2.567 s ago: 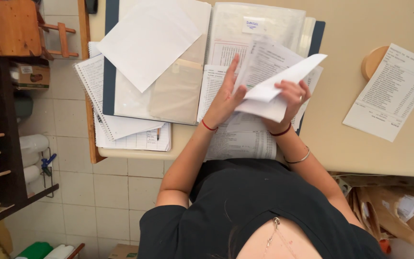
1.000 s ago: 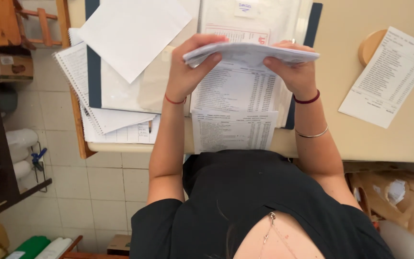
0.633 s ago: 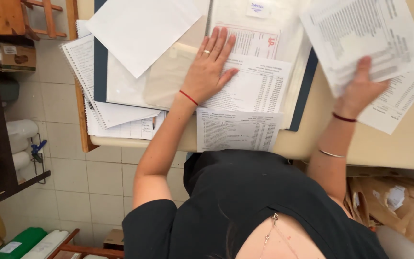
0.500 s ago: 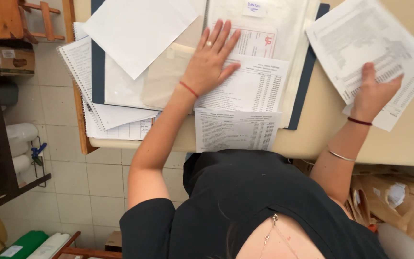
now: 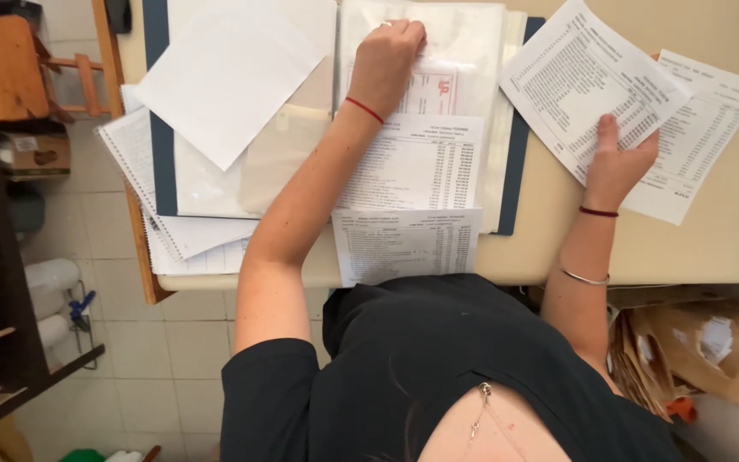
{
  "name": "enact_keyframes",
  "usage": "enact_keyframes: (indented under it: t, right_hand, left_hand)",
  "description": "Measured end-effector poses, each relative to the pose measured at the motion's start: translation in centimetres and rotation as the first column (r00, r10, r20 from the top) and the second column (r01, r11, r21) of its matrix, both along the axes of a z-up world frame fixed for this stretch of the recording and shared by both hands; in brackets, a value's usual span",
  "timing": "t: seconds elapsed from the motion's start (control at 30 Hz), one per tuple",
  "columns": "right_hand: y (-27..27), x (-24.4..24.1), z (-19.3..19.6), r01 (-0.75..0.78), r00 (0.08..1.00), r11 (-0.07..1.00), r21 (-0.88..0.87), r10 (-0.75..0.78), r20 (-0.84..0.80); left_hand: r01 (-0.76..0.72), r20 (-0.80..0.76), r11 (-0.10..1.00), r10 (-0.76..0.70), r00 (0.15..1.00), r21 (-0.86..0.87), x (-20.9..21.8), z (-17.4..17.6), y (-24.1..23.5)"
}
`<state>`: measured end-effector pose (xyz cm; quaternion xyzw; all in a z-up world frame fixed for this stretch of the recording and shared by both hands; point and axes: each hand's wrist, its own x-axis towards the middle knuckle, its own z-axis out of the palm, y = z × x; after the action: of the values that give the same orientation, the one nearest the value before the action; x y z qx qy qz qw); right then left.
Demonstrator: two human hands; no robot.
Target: Sorting and organizing a large stack of paper documents and invoices on a counter
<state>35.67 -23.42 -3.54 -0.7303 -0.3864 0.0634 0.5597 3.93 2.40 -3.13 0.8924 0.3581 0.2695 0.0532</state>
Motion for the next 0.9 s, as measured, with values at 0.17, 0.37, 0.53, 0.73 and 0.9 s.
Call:
enact_keyframes:
  t: [0.17, 0.37, 0.53, 0.73, 0.9]
  right_hand:
    - [0.3, -0.1, 0.0, -0.023, 1.0, 0.999, 0.041, 0.023, -0.013]
    - [0.2, -0.1, 0.2, -0.009, 1.0, 1.0, 0.029, 0.009, -0.01]
    - [0.3, -0.1, 0.2, -0.021, 1.0, 0.998, 0.053, 0.022, -0.02]
    - [0.3, -0.2, 0.4, -0.018, 1.0, 0.999, 0.036, 0.018, -0.02]
    - [0.3, -1.0, 1.0, 0.013, 1.0, 1.0, -0.024, -0.013, 0.002]
  left_hand:
    - [-0.027, -0.191, 0.99, 0.0, 0.982, -0.138, 0.1, 1.6, 1.6]
    - [0.016, -0.237, 0.999, -0.006, 0.972, 0.042, -0.4, -0.3, 2.0]
    - [0.035, -0.069, 0.984, -0.048, 0.996, -0.174, -1.3, 3.3, 3.8]
    - [0.176, -0.039, 0.945, -0.194, 0.98, -0.276, -2.1, 5.3, 7.2]
    - [0.158, -0.035, 0.631, -0.282, 0.959, -0.76, -3.6, 12.6, 8.3]
